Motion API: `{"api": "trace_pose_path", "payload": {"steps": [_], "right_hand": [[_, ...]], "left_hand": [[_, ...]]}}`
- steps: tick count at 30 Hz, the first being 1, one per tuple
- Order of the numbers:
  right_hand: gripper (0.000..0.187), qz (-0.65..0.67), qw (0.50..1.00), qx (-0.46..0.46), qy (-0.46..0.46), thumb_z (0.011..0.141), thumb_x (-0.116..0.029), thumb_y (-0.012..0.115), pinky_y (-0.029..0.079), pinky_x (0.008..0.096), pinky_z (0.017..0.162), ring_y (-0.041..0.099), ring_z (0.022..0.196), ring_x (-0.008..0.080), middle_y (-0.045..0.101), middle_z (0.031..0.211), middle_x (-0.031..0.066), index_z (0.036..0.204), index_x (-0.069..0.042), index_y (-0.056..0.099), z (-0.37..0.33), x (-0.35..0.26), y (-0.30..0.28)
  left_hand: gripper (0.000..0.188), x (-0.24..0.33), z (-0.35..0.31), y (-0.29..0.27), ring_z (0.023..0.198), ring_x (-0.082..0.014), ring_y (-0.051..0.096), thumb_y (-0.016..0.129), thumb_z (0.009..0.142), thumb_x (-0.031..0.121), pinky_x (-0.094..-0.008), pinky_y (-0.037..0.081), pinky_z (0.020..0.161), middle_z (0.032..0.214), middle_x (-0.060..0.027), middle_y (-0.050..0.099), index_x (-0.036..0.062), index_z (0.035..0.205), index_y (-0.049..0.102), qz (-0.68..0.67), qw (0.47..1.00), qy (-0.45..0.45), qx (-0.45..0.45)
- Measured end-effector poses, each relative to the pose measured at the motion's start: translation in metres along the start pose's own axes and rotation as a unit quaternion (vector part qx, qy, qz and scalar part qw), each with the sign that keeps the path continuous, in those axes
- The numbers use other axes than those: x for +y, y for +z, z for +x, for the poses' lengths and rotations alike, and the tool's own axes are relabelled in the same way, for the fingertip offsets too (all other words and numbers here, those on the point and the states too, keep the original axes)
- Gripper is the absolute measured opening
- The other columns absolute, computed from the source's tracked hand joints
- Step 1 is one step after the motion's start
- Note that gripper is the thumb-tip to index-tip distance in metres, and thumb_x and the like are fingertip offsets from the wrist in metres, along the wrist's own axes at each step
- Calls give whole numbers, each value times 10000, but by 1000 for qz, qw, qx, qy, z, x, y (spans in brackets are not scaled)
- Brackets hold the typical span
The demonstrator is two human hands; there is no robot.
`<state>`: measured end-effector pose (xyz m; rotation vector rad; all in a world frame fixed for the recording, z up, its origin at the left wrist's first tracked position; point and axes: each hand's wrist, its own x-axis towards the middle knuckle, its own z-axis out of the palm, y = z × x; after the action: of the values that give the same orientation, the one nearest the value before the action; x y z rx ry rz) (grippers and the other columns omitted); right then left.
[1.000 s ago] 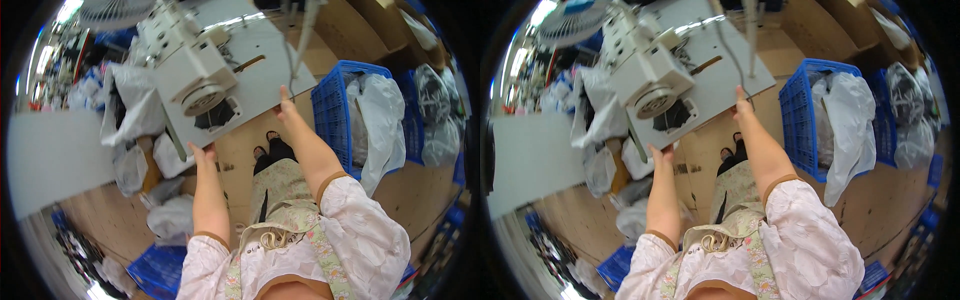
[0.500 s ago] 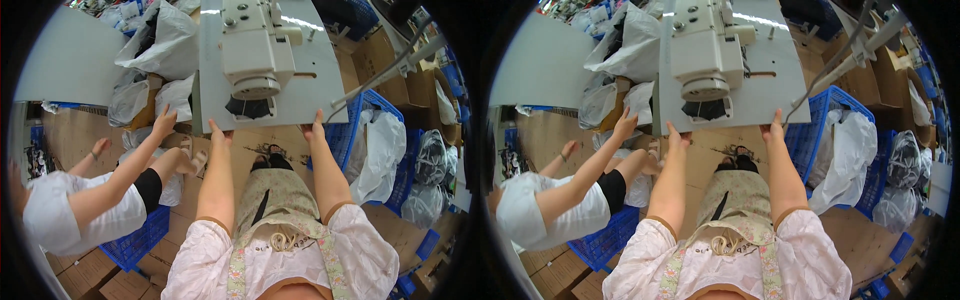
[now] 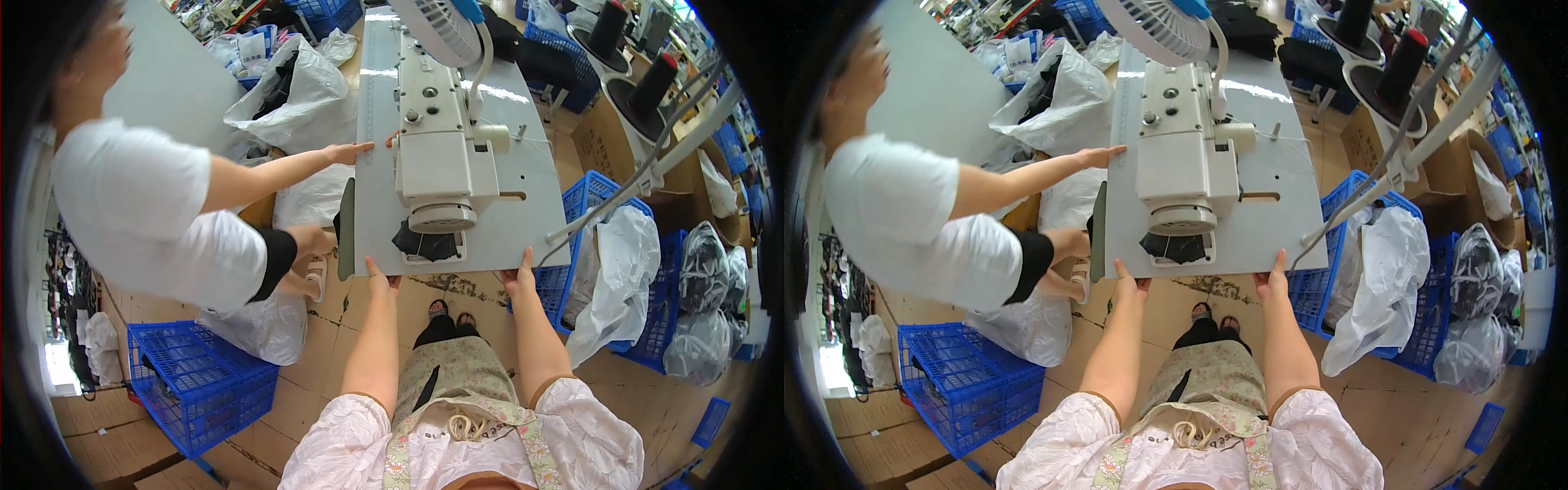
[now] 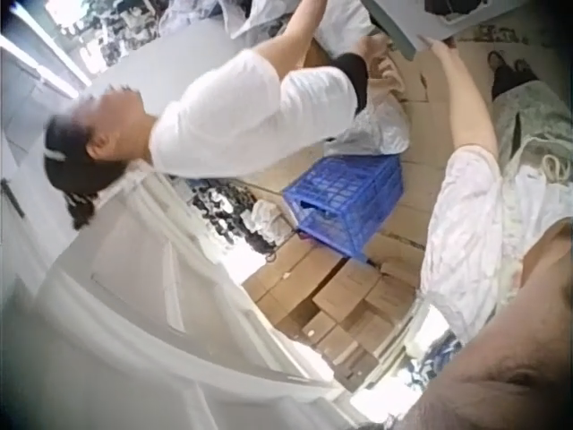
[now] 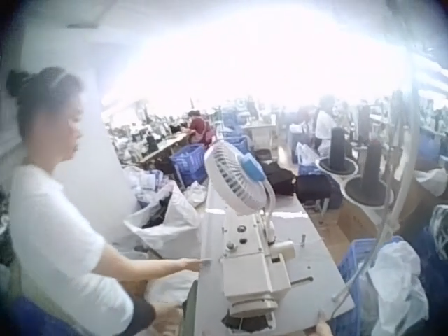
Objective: Moving a sewing machine table and production materials within a factory floor.
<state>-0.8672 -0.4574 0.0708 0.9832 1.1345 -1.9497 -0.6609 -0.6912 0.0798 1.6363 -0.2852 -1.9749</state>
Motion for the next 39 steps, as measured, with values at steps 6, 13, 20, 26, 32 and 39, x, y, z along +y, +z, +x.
{"api": "trace_pose_path", "payload": {"steps": [6, 13, 20, 26, 32, 39], "right_hand": [[495, 6, 1000, -18, 17, 735, -561, 583, 456, 329, 792, 573, 838, 178, 605, 921, -6, 1014, -153, 545, -34, 16, -27], [504, 9, 999, -47, -6, 729, -578, 577, 456, 328, 779, 573, 818, 175, 617, 850, -8, 983, -143, 562, -53, 18, -78], [543, 28, 998, -48, -23, 712, -572, 603, 424, 353, 838, 561, 877, 186, 599, 957, 4, 1028, -134, 539, -89, 50, -137], [581, 12, 999, -42, -18, 711, -562, 611, 420, 365, 862, 533, 948, 200, 575, 1026, 29, 1079, -123, 514, -131, 67, -167], [584, 16, 998, -63, -6, 708, -554, 623, 443, 338, 809, 547, 899, 179, 564, 1018, 13, 1080, -123, 493, -137, 66, -178], [604, 24, 998, -65, -6, 714, -548, 618, 449, 347, 832, 542, 931, 204, 561, 1043, 28, 1106, -109, 483, -136, 77, -176]], "left_hand": [[667, -8, -27, -35, 873, -213, 569, 465, 776, 620, -327, 501, 735, 1006, -83, 558, 53, 1126, 466, 12, 999, 15, 30], [668, -37, -68, -76, 903, -211, 555, 441, 779, 635, -334, 487, 761, 1033, -84, 555, 62, 1119, 477, 24, 999, 37, 17], [632, -62, -92, -150, 981, -239, 517, 423, 805, 612, -374, 460, 820, 1120, -83, 515, 116, 1197, 431, -9, 998, 34, -54], [608, -68, -121, -188, 961, -238, 524, 401, 819, 604, -350, 471, 791, 1119, -80, 510, 128, 1197, 426, -10, 999, 42, -19], [639, -79, -127, -198, 954, -234, 523, 450, 800, 599, -353, 469, 789, 1112, -84, 507, 98, 1195, 413, 2, 999, 34, -35], [632, -65, -123, -202, 954, -230, 514, 449, 796, 607, -358, 451, 820, 1092, -90, 509, 96, 1168, 441, -12, 999, 40, -28]]}}
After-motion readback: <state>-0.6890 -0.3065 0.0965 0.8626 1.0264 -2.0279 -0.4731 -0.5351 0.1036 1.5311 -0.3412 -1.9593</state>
